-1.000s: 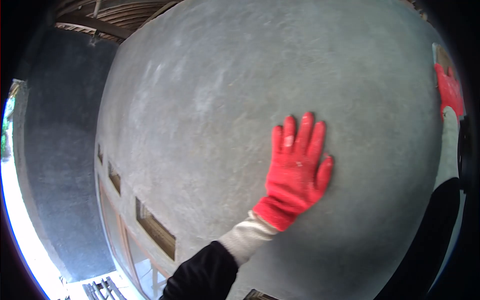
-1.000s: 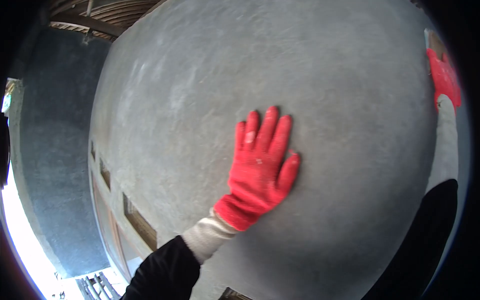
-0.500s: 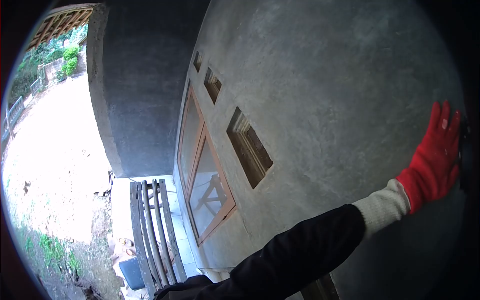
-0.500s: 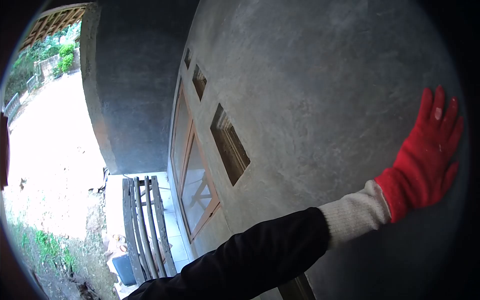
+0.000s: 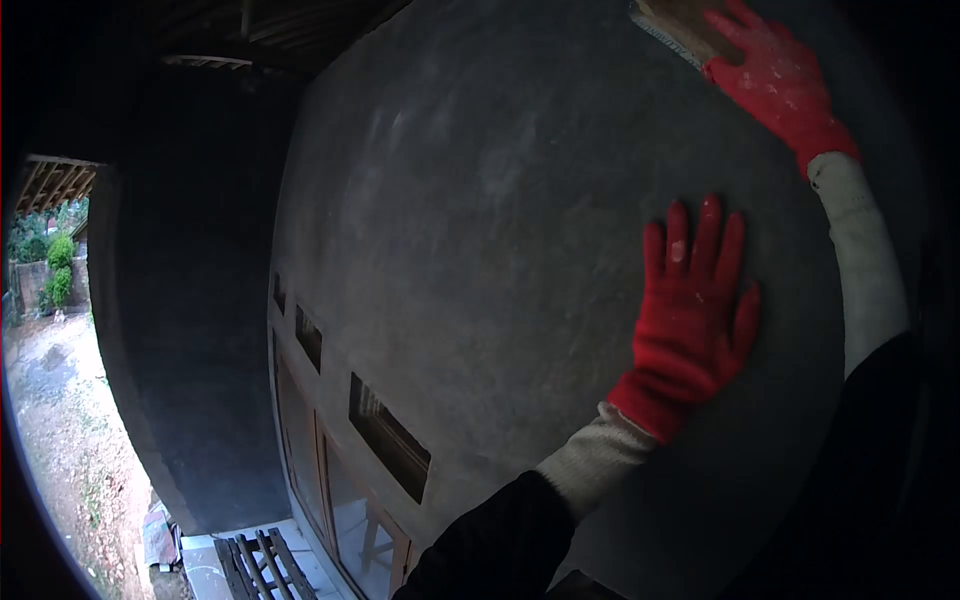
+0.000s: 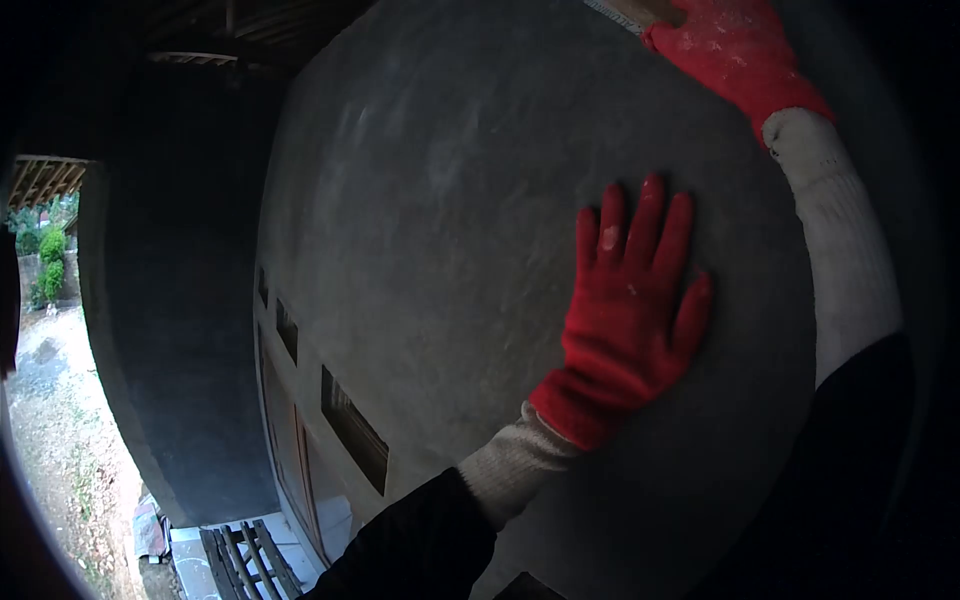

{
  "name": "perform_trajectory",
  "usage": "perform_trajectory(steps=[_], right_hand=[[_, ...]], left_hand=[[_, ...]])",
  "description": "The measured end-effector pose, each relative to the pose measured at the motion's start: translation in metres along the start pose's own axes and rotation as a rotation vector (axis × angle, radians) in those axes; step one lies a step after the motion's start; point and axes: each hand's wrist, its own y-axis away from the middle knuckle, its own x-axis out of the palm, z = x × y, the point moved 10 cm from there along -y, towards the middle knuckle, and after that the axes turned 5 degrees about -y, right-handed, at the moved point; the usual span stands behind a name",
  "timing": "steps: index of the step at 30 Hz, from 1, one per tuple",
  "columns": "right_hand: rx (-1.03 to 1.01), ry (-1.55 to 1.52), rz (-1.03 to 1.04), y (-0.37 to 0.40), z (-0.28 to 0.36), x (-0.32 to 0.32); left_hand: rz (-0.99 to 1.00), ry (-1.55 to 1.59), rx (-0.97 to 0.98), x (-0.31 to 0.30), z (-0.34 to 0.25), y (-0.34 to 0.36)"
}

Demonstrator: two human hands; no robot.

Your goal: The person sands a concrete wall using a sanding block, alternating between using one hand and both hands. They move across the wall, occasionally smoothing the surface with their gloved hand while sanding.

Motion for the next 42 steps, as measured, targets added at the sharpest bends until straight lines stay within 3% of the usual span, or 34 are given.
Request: perform_trajectory(steps=[3,5,6,8,10,12,15,18,19,20,22,24,28,30,31,33,36,39,42], right_hand=[[0.116,0.16,-0.073,-0.037,-0.116,0.022],[0.472,0.171,-0.11,-0.033,-0.208,-0.003],[0.463,0.186,-0.119,-0.034,-0.235,0.0],[0.671,-0.098,-0.132,-0.028,-0.293,0.01],[0.573,0.315,-0.115,-0.04,-0.204,0.001],[0.297,0.185,-0.045,-0.045,-0.072,0.019],[-0.117,0.072,0.097,-0.043,0.063,0.066],[0.081,0.066,0.009,-0.066,0.002,0.052],[0.141,-0.064,-0.104,-0.068,-0.047,0.041],[0.297,0.134,-0.174,-0.071,-0.103,0.032],[0.556,0.31,-0.171,-0.063,-0.211,0.008],[0.721,0.192,-0.182,-0.053,-0.261,-0.01],[0.706,0.386,-0.143,-0.085,-0.239,0.03],[0.373,0.214,-0.224,-0.114,-0.125,0.061],[0.434,0.152,-0.047,-0.112,-0.041,0.064],[0.166,-0.095,-0.067,-0.117,0.072,0.089],[-0.004,-0.116,0.151,-0.122,0.165,0.134],[0.018,-0.121,-0.019,-0.116,0.131,0.112],[0.387,0.123,-0.061,-0.123,0.009,0.082]], left_hand=[[0.05,-0.05,-0.029,0.002,0.003,-0.001],[0.042,0.01,-0.056,-0.001,0.007,-0.001],[0.03,0.025,-0.057,-0.003,0.007,-0.002],[0.07,0.062,-0.082,0.002,0.009,-0.003],[0.049,0.093,-0.075,0.002,0.008,-0.001],[0.02,0.115,-0.076,-0.001,0.009,0.0],[-0.042,0.218,-0.101,-0.007,0.017,0.003],[-0.186,0.394,-0.054,-0.029,0.054,0.005],[-0.121,0.343,0.034,-0.044,0.069,0.004],[-0.054,0.292,0.111,-0.057,0.083,0.006],[0.004,0.147,0.062,-0.064,0.141,0.007],[0.059,0.006,0.017,-0.059,0.166,0.006],[0.184,-0.061,0.11,-0.045,0.152,0.007],[0.158,-0.014,0.1,-0.049,0.153,0.009],[0.173,-0.023,0.096,-0.048,0.153,0.008],[0.165,0.003,0.091,-0.05,0.155,0.008],[0.159,0.064,0.08,-0.053,0.16,0.009],[0.071,-0.005,0.068,-0.082,0.2,0.0],[-0.1,-0.051,-0.01,-0.104,0.262,0.002]])
